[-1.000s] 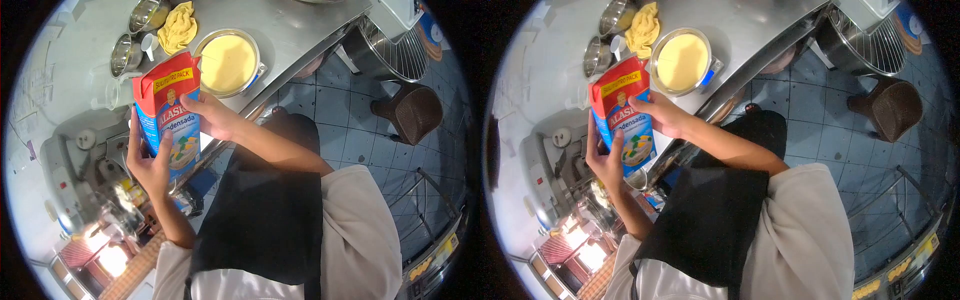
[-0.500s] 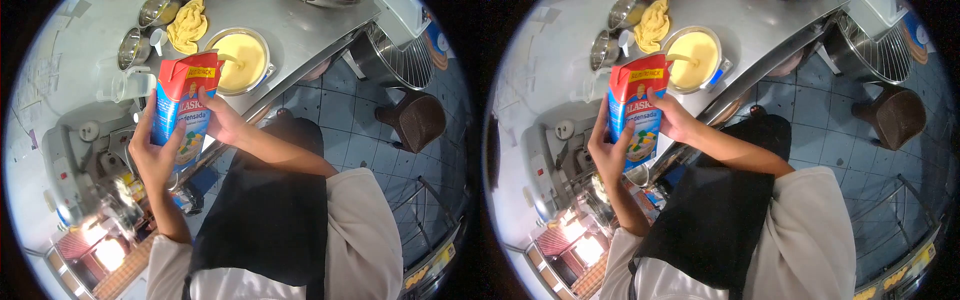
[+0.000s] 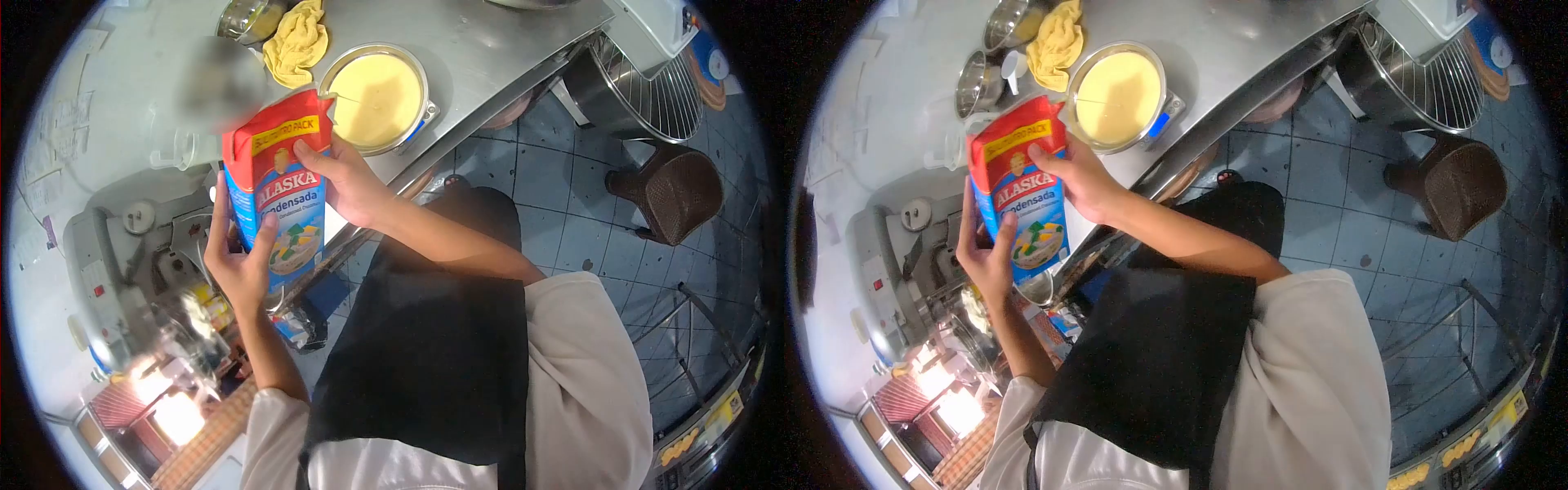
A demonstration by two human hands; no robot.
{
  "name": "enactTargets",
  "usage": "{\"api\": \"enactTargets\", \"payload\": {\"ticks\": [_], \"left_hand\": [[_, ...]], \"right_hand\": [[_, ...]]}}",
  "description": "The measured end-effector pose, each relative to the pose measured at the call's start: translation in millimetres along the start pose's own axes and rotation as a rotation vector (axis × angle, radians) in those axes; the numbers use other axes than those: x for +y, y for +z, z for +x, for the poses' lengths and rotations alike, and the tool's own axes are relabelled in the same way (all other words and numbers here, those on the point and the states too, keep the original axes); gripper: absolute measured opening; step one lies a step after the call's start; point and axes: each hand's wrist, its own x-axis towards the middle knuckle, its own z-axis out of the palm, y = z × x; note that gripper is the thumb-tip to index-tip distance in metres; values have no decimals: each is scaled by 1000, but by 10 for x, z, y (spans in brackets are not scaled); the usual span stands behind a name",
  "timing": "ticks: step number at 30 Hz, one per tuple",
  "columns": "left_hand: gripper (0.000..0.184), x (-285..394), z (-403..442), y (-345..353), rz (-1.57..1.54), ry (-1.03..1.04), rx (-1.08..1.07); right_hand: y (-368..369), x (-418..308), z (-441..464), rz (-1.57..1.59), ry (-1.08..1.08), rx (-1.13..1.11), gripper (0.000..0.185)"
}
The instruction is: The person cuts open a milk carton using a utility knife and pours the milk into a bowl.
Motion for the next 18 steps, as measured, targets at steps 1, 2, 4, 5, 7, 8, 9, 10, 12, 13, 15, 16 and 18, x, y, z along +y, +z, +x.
{"api": "enactTargets", "payload": {"ticks": [1, 2, 4, 5, 7, 8, 9, 10, 12, 13, 15, 16, 18], "left_hand": [[67, 48, 17, 6, 46, -6, -23], [67, 87, 29, 9, 93, -13, -46], [66, 134, 50, 12, 66, -38, -61], [66, 146, 55, 15, 38, -64, -76], [66, 155, 62, 13, 55, -62, -73], [66, 159, 65, 13, 70, -60, -72], [66, 165, 70, 22, 71, -61, -72], [66, 173, 79, 35, 82, -37, -73], [65, 173, 97, 29, 97, -13, -69], [65, 163, 105, 21, 143, -2, -79], [66, 164, 117, 14, 192, 10, -90], [66, 169, 118, 23, 189, 10, -87], [66, 157, 117, 36, 183, 9, -87]], "right_hand": [[-20, 21, 7, 64, 26, 3, 41], [-38, 43, 9, 129, 52, 6, 40], [-62, 92, 13, 140, 57, 14, 38], [-64, 105, 15, 150, 62, 23, 36], [-53, 90, 14, 147, 72, 21, 36], [-52, 84, 12, 144, 80, 21, 36], [-53, 86, 11, 146, 80, 21, 36], [-52, 92, 14, 154, 65, 26, 37], [-52, 101, 21, 166, 54, 26, 37], [-57, 97, 22, 174, 47, 27, 37], [-57, 89, 31, 185, 40, 28, 37], [-55, 80, 34, 184, 37, 27, 38], [-50, 60, 35, 182, 31, 29, 38]]}}
